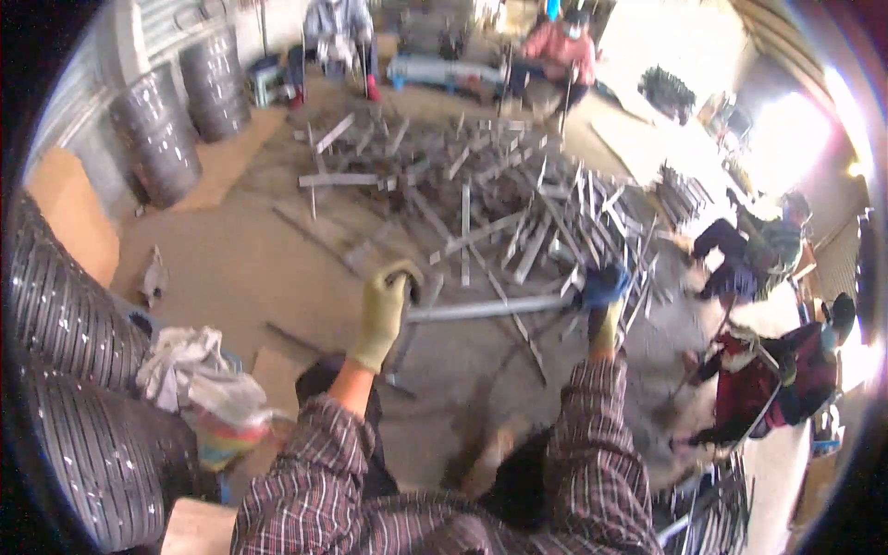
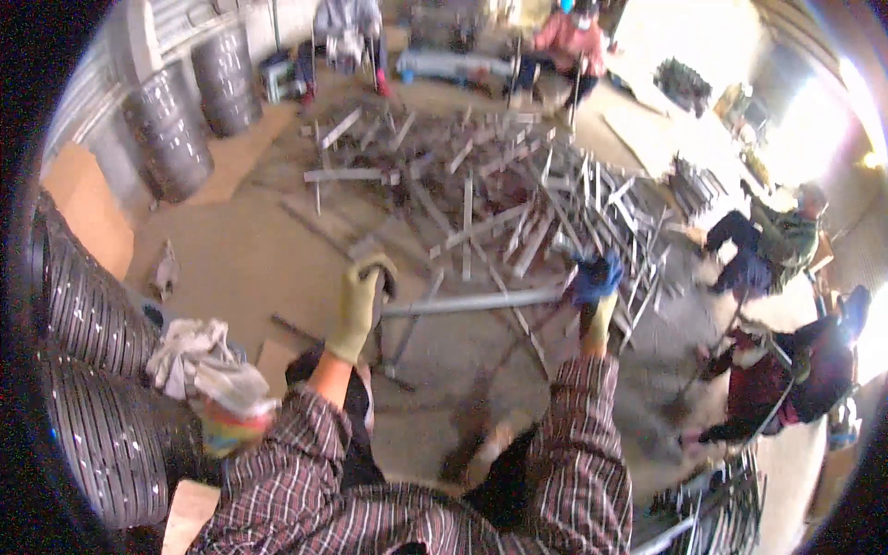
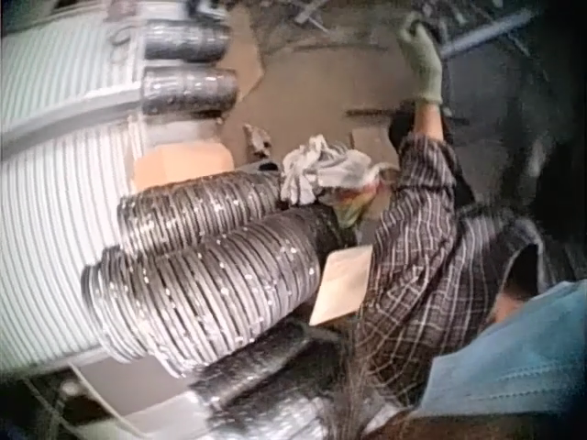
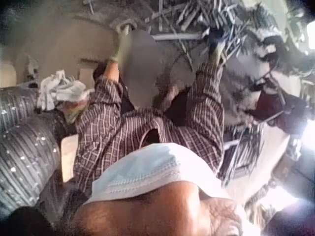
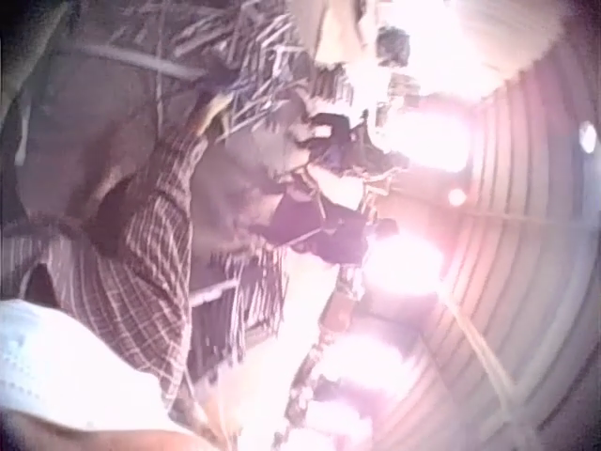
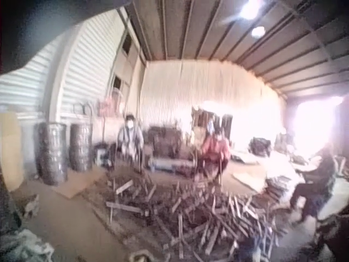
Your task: Cleaning and inspecting metal frame components using a cloth and steel wool in a workshop.
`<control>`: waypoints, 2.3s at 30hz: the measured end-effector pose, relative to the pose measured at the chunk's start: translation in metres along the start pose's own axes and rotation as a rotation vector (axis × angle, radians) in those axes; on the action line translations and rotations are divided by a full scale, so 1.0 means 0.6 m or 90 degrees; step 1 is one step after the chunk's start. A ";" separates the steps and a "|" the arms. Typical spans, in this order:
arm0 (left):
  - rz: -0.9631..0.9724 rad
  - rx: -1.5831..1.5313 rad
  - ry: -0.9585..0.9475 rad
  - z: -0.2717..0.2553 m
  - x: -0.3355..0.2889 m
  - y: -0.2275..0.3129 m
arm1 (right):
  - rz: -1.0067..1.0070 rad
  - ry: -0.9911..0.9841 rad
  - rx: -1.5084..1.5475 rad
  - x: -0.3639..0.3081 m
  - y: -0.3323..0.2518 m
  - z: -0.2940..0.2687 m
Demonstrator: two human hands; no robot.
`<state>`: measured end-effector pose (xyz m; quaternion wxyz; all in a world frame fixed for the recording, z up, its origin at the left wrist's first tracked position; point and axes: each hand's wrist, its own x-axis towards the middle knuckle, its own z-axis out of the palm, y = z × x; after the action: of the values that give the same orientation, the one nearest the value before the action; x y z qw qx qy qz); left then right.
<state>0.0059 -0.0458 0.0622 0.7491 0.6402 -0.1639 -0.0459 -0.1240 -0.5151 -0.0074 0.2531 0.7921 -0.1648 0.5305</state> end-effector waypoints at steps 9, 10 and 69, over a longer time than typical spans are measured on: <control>0.379 0.617 0.380 -0.087 -0.019 0.059 | 0.203 -0.184 0.698 0.052 -0.267 -0.161; 0.449 0.646 0.222 -0.066 -0.033 0.057 | 0.280 -0.243 0.739 0.054 -0.281 -0.163; 0.300 0.937 -0.343 0.074 -0.015 -0.033 | 0.916 0.055 1.399 -0.010 -0.425 -0.174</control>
<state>-0.0136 -0.0887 0.0471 0.0621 0.8836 -0.4571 0.0798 -0.0703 -0.2463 -0.0384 -0.8518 0.3018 -0.0243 0.4275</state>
